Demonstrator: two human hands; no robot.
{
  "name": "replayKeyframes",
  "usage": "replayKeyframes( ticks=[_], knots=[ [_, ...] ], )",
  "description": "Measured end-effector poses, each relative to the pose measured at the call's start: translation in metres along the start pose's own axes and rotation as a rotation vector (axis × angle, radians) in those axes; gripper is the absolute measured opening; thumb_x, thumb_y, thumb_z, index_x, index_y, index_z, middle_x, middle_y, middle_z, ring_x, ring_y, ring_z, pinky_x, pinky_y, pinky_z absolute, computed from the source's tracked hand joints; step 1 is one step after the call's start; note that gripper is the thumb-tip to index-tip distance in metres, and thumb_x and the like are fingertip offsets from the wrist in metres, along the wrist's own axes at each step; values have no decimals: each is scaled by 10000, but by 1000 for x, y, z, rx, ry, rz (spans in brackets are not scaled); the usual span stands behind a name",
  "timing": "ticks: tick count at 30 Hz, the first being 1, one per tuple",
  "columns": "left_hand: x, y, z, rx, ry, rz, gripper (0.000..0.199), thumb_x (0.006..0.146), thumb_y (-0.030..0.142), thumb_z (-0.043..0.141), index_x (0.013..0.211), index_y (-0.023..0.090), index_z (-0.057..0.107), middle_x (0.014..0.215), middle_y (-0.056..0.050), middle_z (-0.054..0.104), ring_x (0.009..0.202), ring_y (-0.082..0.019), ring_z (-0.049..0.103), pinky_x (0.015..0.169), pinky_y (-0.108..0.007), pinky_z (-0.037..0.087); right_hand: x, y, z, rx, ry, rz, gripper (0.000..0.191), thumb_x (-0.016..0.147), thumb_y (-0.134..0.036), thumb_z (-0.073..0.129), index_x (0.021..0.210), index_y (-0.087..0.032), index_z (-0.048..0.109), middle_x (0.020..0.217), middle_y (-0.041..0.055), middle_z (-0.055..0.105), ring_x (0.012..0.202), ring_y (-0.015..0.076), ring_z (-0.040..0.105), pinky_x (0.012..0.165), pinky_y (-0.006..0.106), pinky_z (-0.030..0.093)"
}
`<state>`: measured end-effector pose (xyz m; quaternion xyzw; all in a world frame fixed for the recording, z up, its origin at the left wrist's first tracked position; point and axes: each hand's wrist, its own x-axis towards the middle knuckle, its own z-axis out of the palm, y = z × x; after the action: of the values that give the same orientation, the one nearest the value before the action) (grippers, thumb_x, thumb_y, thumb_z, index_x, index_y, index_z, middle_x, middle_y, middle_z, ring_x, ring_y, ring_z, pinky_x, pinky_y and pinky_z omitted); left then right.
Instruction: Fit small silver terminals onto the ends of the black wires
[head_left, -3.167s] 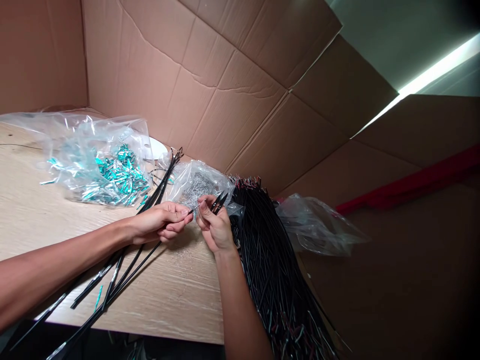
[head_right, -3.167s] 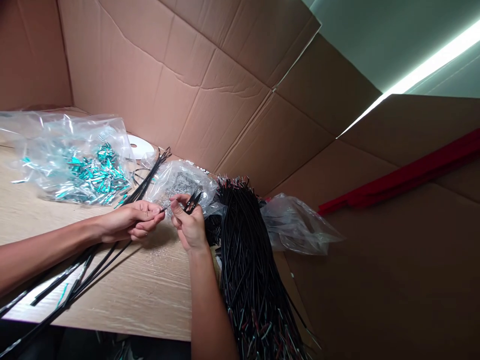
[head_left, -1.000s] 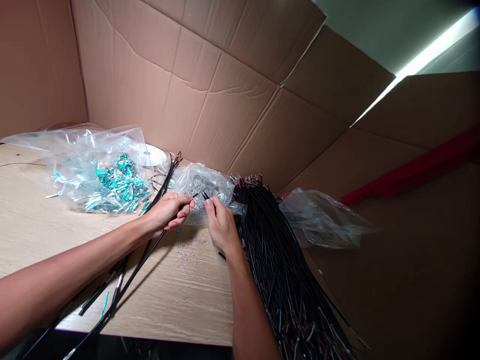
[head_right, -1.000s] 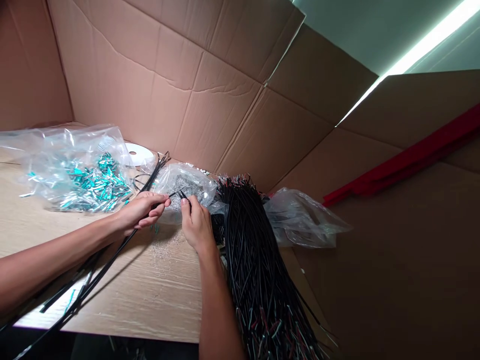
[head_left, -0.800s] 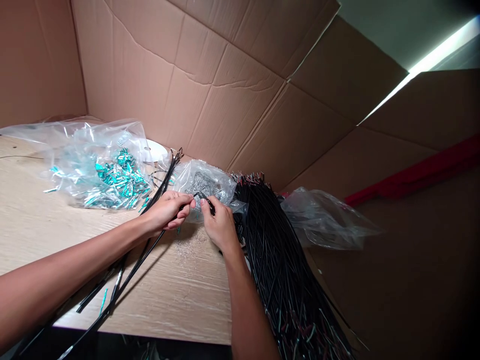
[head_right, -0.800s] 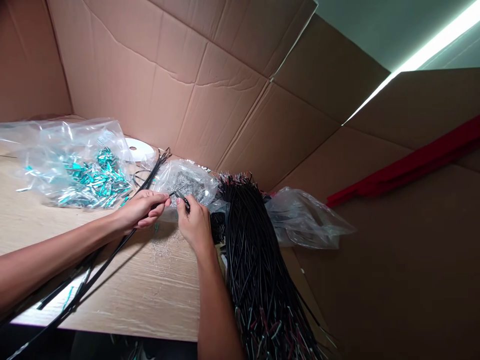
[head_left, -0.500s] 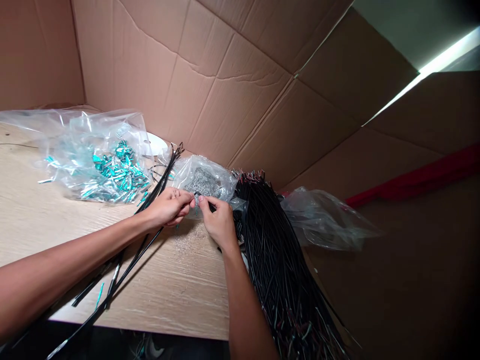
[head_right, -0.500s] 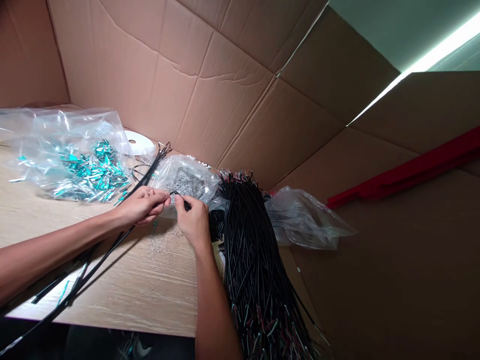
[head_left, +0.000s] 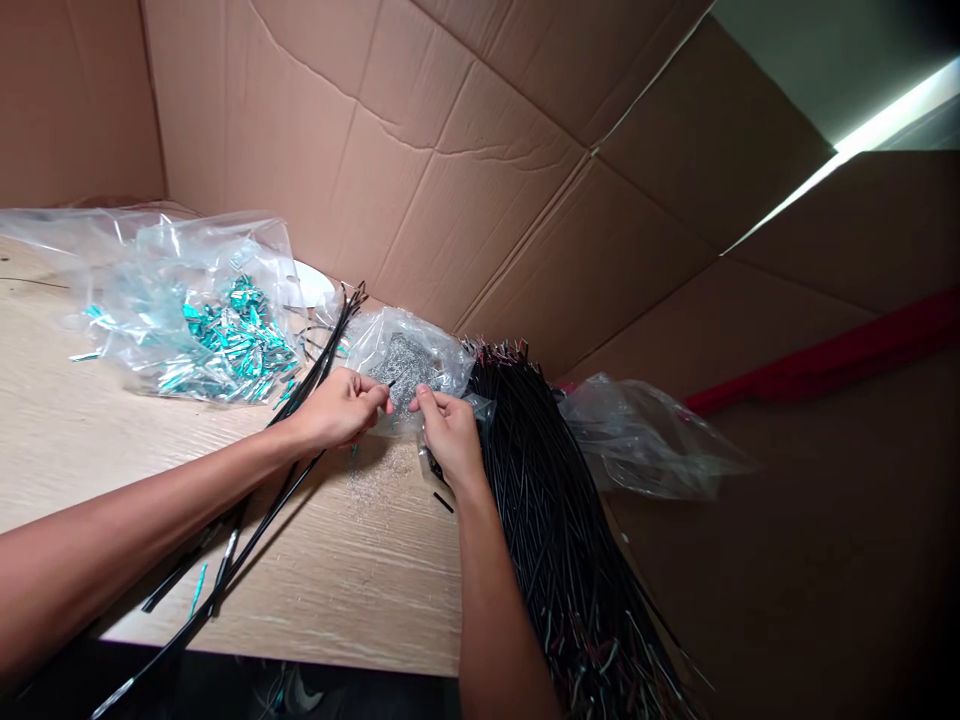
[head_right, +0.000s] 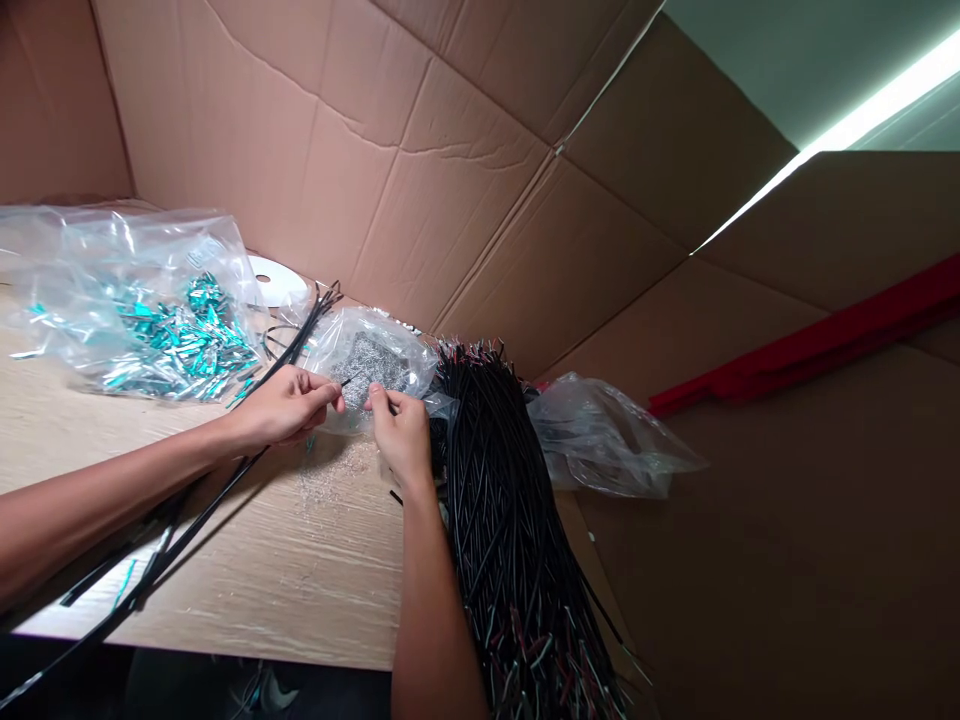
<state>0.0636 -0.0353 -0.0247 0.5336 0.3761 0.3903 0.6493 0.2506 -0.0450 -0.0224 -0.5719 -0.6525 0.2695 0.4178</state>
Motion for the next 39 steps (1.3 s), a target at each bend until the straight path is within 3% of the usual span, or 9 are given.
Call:
replayKeyframes(
  ticks=[4, 10, 14, 20, 24, 28, 31, 35, 39],
  knots=[
    [0, 1, -2, 275, 76, 102, 303, 946, 259, 535, 710, 123, 667, 454, 42, 384, 389, -76, 281, 410, -213, 160, -4, -10, -7, -250, 33, -178, 368, 976, -468, 567, 779, -194, 714, 691, 19, 626, 660, 170, 525, 636, 301, 358],
    [-5, 0, -3, 678, 165, 469, 382, 882, 176, 574, 508, 148, 501, 490, 36, 329, 489, -75, 239, 515, -249, 172, -7, -15, -3, -378, -14, -210, 355, 992, -451, 562, 804, -189, 711, 645, -1, 590, 571, 135, 444, 581, 297, 311],
    [-5, -10, -3, 986, 166, 461, 315, 926, 168, 498, 632, 146, 610, 519, -19, 456, 477, -108, 304, 545, -292, 224, -7, -17, -3, -384, -48, -203, 386, 988, -441, 558, 717, -183, 654, 603, -27, 502, 565, 121, 409, 561, 287, 281],
    [-5, -18, -3, 1403, 84, 420, 306, 954, 148, 375, 953, 103, 678, 696, -155, 666, 567, -225, 570, 561, -347, 279, -7, -16, -3, -360, -84, -170, 427, 976, -443, 544, 674, -166, 661, 621, -2, 558, 583, 129, 410, 572, 285, 291],
    [-4, -17, -2, 1404, 115, 393, 309, 991, 184, 362, 979, 104, 661, 723, -170, 686, 579, -235, 605, 554, -351, 277, -5, -10, -3, -287, -108, -70, 467, 970, -491, 533, 644, -172, 636, 565, -24, 488, 521, 117, 349, 524, 281, 242],
    [-2, -15, -4, 1237, 174, 394, 336, 1043, 272, 346, 1103, 104, 630, 712, -126, 679, 546, -197, 556, 548, -327, 263, -2, -8, -6, -208, -23, -14, 482, 970, -532, 517, 689, -171, 668, 588, -11, 529, 534, 128, 408, 533, 272, 276],
    [0, -12, -9, 1058, 196, 421, 331, 1044, 277, 361, 990, 128, 652, 681, -83, 651, 555, -161, 523, 576, -307, 291, -2, -11, -10, -243, 39, -85, 442, 975, -501, 528, 720, -172, 679, 645, 5, 583, 607, 142, 472, 587, 274, 317],
    [3, -9, -14, 818, 216, 404, 350, 1028, 268, 391, 840, 133, 653, 651, -52, 634, 564, -133, 530, 613, -278, 340, -6, -16, -11, -411, 65, -181, 392, 965, -445, 568, 686, -181, 645, 598, -10, 540, 574, 133, 428, 572, 291, 282],
    [2, -6, -13, 752, 215, 416, 334, 1004, 258, 430, 812, 132, 673, 638, -34, 628, 551, -123, 524, 611, -270, 336, -9, -18, -7, -483, 52, -220, 348, 968, -415, 582, 716, -189, 666, 587, -5, 582, 527, 129, 440, 562, 298, 292]
  ],
)
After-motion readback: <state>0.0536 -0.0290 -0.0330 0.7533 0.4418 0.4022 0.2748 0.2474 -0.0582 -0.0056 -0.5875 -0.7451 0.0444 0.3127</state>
